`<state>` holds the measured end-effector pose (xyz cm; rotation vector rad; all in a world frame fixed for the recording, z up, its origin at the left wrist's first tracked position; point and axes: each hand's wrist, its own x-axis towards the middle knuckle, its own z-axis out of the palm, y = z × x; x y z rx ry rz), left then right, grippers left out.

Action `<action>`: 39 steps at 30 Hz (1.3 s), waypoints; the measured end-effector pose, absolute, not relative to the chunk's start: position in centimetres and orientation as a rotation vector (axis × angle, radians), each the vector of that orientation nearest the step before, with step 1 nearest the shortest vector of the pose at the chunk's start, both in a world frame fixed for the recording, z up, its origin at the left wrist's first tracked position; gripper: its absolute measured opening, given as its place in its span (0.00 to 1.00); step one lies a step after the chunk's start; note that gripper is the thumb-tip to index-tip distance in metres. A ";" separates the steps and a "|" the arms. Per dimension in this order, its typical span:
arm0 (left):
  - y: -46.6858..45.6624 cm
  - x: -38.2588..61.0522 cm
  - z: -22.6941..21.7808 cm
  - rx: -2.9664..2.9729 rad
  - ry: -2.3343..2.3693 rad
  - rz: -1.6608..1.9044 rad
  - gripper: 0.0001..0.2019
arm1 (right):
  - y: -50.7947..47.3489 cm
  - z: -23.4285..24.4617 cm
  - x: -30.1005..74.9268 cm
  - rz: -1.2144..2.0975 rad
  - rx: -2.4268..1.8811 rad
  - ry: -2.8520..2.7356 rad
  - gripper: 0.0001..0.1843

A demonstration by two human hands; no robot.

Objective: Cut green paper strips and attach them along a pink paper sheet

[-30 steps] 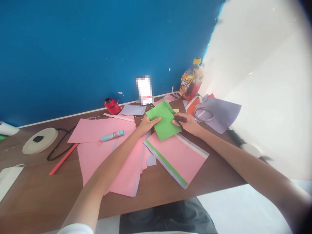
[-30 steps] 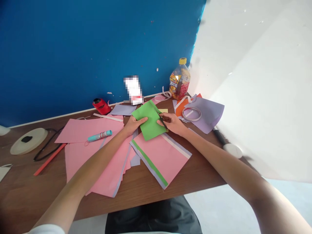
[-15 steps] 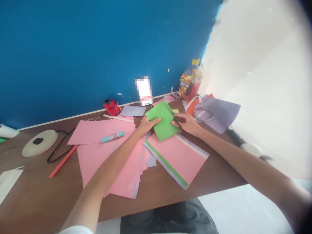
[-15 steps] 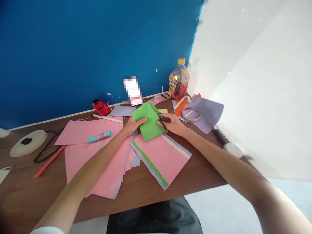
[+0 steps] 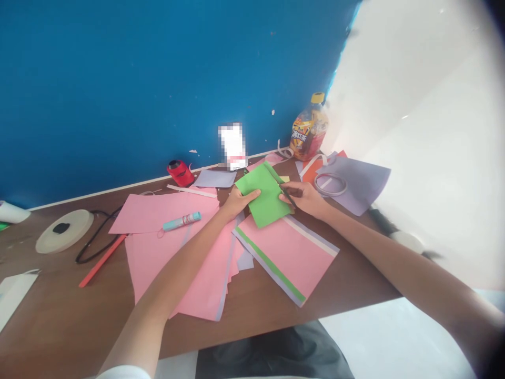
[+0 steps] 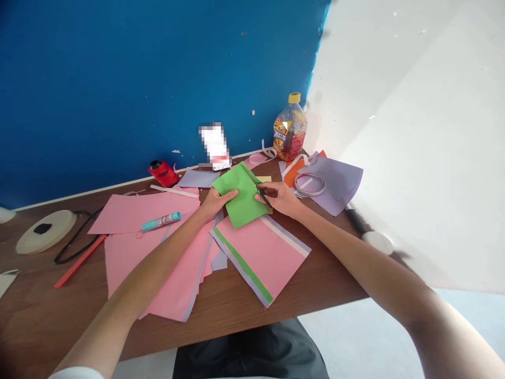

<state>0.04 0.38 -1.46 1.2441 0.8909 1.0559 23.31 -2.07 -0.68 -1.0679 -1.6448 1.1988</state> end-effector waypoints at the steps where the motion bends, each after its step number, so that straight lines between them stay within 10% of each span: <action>1: 0.4 0.0 -1.5 1.241 0.895 1.057 0.27 | -2.1 -0.7 23.3 1.187 -1.075 -1.650 0.25; 18: 1.5 -0.2 -2.4 1.075 0.926 1.222 0.26 | -2.1 -0.3 23.3 1.109 -1.130 -1.679 0.22; 39: 1.1 0.0 -1.1 1.364 0.881 1.128 0.18 | -3.1 0.1 23.2 0.100 -1.440 -2.482 0.17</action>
